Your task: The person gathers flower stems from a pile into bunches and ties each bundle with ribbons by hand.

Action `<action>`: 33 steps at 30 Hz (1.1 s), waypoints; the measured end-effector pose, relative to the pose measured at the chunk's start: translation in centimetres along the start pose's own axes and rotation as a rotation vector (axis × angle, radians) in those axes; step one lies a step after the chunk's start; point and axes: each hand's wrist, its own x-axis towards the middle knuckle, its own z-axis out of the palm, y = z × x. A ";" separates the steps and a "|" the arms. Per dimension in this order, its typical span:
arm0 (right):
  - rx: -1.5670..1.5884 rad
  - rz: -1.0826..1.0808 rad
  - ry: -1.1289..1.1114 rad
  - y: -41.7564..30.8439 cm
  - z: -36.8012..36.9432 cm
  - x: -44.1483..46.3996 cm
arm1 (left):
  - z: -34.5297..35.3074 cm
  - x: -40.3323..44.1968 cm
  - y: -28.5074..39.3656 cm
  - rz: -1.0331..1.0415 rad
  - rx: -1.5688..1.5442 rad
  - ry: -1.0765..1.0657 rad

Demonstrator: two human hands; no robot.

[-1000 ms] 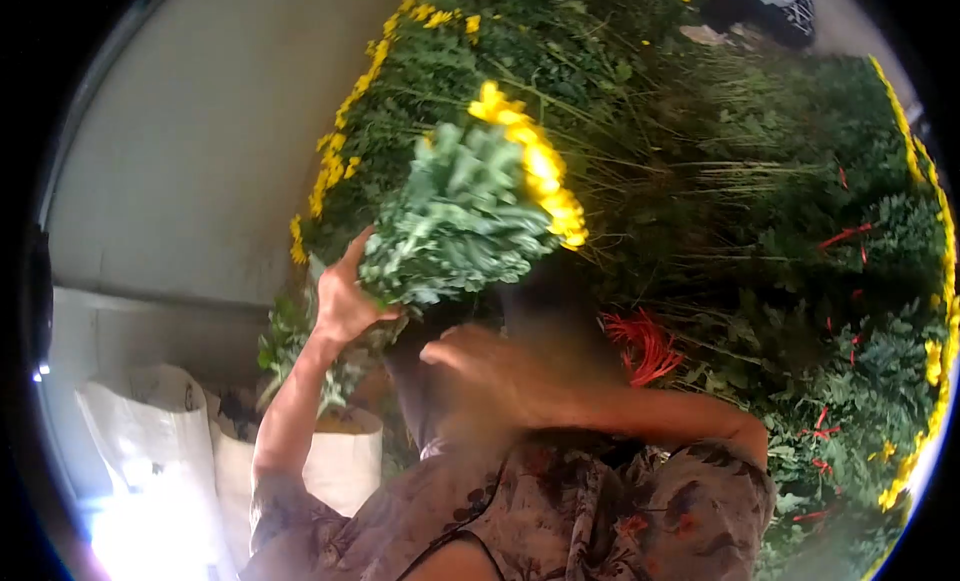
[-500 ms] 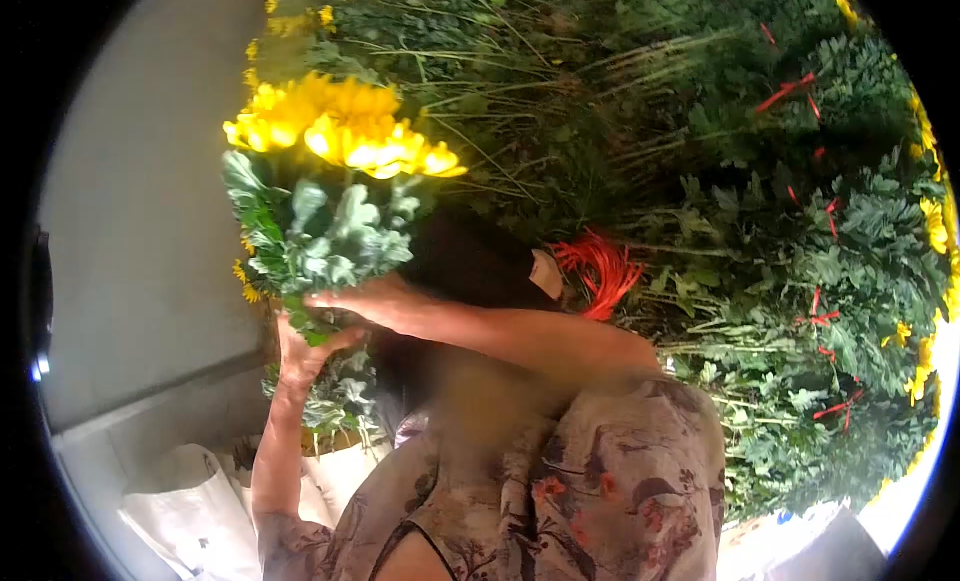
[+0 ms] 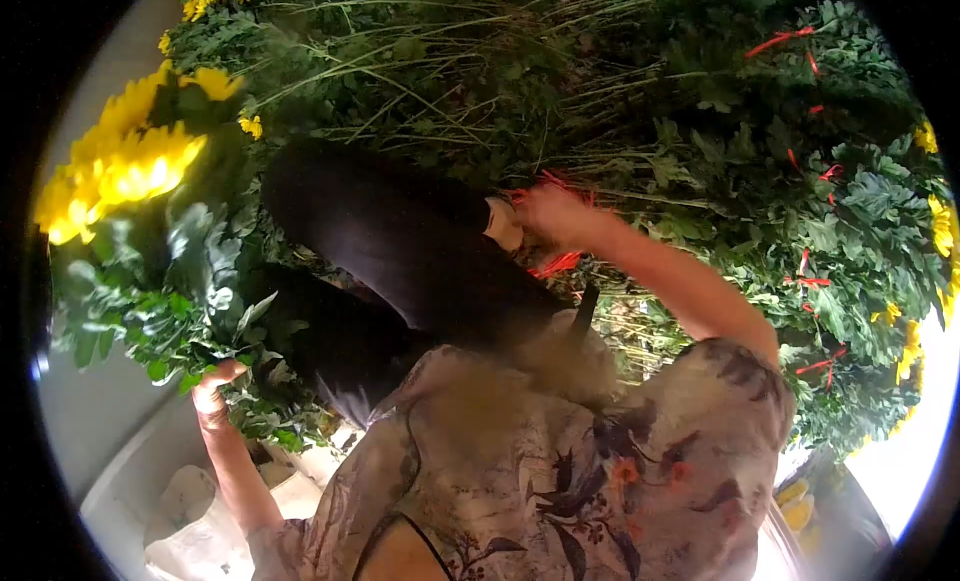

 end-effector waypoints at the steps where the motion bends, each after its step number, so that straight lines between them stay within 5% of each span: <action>1: -0.209 0.018 -0.040 -0.3 2.8 -0.2 | 0.0 0.1 -0.1 0.000 -0.007 -0.003; 4: -0.436 0.064 -0.107 0.6 11.5 0.0 | -0.4 0.2 -0.1 0.008 -0.022 -0.016; 9: -0.334 0.193 -0.173 1.8 12.0 -1.2 | -1.5 -0.9 -0.6 0.050 -0.009 -0.013; 14: -0.082 0.366 -0.192 2.7 3.8 -4.9 | -3.9 -2.1 -2.8 0.139 0.081 -0.041; 19: 0.271 0.552 -0.036 2.0 -7.4 -7.2 | 0.2 -2.6 1.2 0.133 -0.155 0.031; 33: 0.639 0.471 0.386 -5.4 -11.8 -3.2 | -0.2 -2.1 0.0 0.137 -0.316 -0.023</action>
